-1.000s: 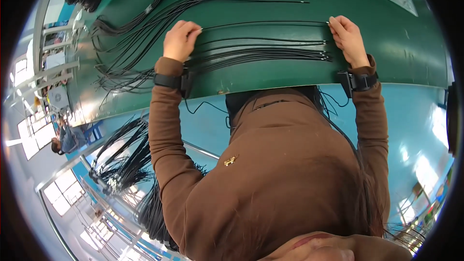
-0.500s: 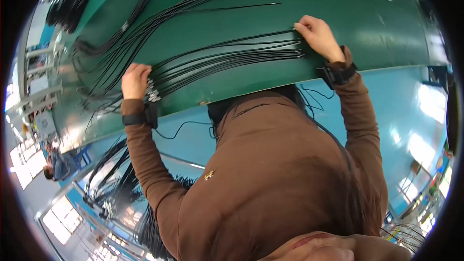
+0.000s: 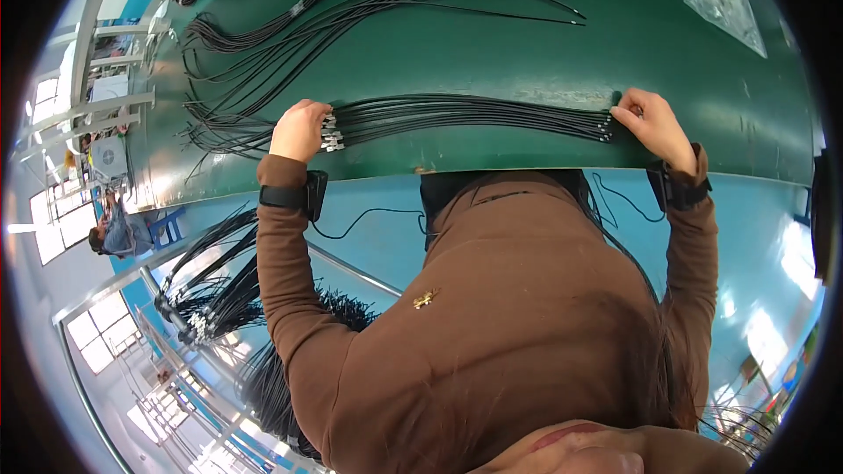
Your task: Manually attaching small metal connectors to black wires at an electronics manufacturing workstation.
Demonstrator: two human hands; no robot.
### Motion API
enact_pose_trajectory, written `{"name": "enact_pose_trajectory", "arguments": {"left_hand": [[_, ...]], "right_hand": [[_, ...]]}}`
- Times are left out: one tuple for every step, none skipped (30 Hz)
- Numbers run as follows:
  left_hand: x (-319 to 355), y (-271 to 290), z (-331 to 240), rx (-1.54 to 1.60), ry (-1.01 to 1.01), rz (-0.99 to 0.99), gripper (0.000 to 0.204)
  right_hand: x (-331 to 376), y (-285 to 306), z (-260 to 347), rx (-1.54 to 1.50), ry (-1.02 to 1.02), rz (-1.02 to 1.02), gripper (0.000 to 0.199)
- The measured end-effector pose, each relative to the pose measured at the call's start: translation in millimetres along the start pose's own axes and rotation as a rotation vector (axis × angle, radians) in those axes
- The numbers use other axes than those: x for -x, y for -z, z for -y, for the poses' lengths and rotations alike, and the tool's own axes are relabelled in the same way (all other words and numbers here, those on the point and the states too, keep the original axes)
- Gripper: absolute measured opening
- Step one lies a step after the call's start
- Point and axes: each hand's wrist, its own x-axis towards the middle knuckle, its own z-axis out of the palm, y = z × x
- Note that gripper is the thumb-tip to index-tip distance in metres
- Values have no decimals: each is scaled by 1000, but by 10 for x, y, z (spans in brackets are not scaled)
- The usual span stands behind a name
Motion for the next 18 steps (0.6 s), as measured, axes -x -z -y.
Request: {"name": "enact_pose_trajectory", "arguments": {"left_hand": [[-43, 80, -56, -76, 53, 76, 15], [-100, 142, -124, -151, 103, 150, 18], [-190, 159, -181, -155, 105, 145, 18], [-328, 153, -242, -199, 94, 129, 17], [-476, 137, -334, -241, 81, 112, 16], [-645, 112, -515, -184, 18, 70, 15], [-812, 65, -724, -128, -45, 23, 15], [-958, -12, -925, -118, -79, -20, 15], [-1100, -83, -1090, -108, -114, -61, 15], [-1241, -210, -1158, -108, -119, -68, 15], [-1356, -353, -1209, -146, -150, -142, 15], [-1471, -458, -1204, -185, -179, -214, 14], [-1589, -500, -1197, -178, -190, -210, 14], [-1657, -526, -1179, -198, -207, -254, 13], [-1714, -554, -1156, -218, -223, -298, 12], [-1779, -568, -1146, -241, -234, -346, 11], [-1835, -599, -1157, -238, -234, -343, 11], [-1897, -598, -1156, -252, -247, -354, 10]], "right_hand": [[-1, 3, -36, -27, -6, 11, 16], [-34, 42, -20, -29, -2, 8, 16], [-97, 117, 8, -366, -146, -12, 13], [-149, 209, 49, -698, -292, -31, 11], [-185, 264, 71, -1031, -437, -53, 11], [-225, 249, 83, -1030, -436, -59, 11], [-288, 187, 135, -1078, -428, -38, 11], [-349, 111, 210, -1125, -418, -16, 13], [-393, 47, 279, -1172, -409, 6, 15], [-440, -12, 337, -1170, -403, 0, 15], [-460, -67, 400, -1174, -405, -3, 14], [-483, -107, 454, -1178, -409, -5, 13], [-503, -142, 464, -1178, -418, -16, 13], [-512, -175, 471, -1167, -413, 12, 14], [-516, -201, 467, -1156, -409, 42, 15], [-523, -210, 455, -1144, -398, 75, 17], [-505, -207, 426, -1143, -403, 74, 17], [-508, -203, 403, -1165, -386, 89, 18]]}}
